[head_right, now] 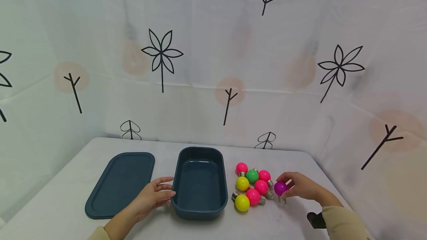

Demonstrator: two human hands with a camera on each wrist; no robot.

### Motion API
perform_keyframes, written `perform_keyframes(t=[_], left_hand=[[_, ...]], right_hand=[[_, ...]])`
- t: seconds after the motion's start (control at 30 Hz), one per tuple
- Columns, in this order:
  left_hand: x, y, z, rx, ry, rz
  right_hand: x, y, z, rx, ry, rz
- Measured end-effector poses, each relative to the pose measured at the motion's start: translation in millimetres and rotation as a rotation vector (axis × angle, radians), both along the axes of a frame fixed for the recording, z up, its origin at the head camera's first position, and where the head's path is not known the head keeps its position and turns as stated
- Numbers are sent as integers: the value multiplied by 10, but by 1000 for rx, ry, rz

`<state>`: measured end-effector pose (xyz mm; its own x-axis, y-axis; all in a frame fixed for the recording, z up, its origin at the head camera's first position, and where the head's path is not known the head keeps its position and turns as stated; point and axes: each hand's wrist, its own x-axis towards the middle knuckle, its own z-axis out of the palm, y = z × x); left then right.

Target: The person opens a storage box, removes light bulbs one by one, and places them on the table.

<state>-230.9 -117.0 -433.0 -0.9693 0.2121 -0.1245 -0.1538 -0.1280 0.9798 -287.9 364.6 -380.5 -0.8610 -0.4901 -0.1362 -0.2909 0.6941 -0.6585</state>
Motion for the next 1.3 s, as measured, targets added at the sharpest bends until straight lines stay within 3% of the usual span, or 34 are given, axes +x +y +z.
perform_keyframes(t=[0.23, 0.77, 1.0, 1.3], left_hand=[[0, -8, 0, 7, -2, -4], [-7, -1, -3, -18, -7, 11], [-2, -14, 2, -20, -8, 9], [-2, -19, 2, -17, -2, 4]], right_hand=[[-21, -15, -112, 46, -19, -89], [-25, -36, -274, 81, -43, -186], [-15, -50, -270, 83, -47, -229], [-4, -46, -223, 68, -30, -208]])
